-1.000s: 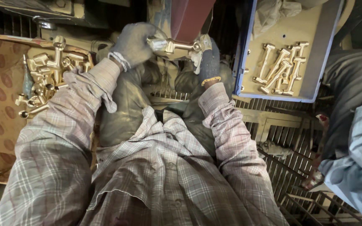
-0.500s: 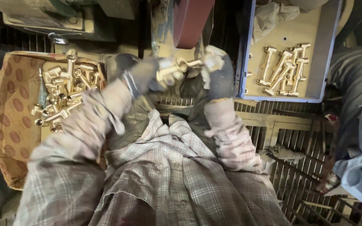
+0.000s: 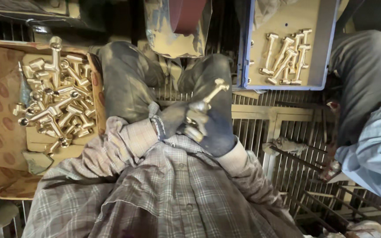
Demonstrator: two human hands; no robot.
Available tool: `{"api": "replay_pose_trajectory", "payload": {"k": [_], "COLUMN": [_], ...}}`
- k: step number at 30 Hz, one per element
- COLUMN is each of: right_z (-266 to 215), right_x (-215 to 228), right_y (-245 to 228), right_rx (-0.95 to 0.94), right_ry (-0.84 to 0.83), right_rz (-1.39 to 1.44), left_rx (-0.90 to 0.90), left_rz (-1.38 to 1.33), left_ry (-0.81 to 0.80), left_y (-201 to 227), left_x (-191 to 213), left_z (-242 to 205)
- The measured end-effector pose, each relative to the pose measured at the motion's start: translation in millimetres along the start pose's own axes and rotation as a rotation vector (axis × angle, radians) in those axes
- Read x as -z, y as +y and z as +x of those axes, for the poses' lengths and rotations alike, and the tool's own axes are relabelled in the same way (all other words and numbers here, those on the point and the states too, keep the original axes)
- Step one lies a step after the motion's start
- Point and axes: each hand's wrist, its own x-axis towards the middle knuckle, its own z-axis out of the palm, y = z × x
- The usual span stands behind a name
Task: The person holds brass-colored metal parts against a rotating grinding wheel to smooth their surfaces. They rotate the parts to treat different sides and then place the finished pieces into a blue bin.
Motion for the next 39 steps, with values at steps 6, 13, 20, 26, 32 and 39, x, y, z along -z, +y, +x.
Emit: {"api": "replay_pose_trajectory", "payload": {"k": [6,13,20,26,32,39], "right_z": [-49.9,-50.7,60.0,90.5,143.4,148.1], "right_x": [-30.1,-27.8,-19.6,-41.4,-58.4,-80.2], "right_y": [91.3,156.2,169.9,135.5,165.4,176.2], "right_rx": [-0.536,-0.305,-0.115,-0.095,-0.127,-0.450], "right_ry": [0.561,0.419,0.181,0.257,0.262,0.368], "right_rz": [-0.041,0.471,0.830,1.250,1.720,1.531], "left_rx": [-0.328,-0.428,-0.815,-1.353,-1.347,-1.323], "left_rz": [0.261,0.500,1.109,1.694,1.726,1.531], "left_ry": [-0.025,-0.001,0.275,0.716,0.695,0.460], "left_y": [-3.0,25.4,46.4,76.4,114.9,153.0], "left_x": [8.0,1.6,5.7,40.2,69.4,96.3], "left_z": [-6.4,-38.8,-57.3,-67.3,-37.5,-9.5]}}
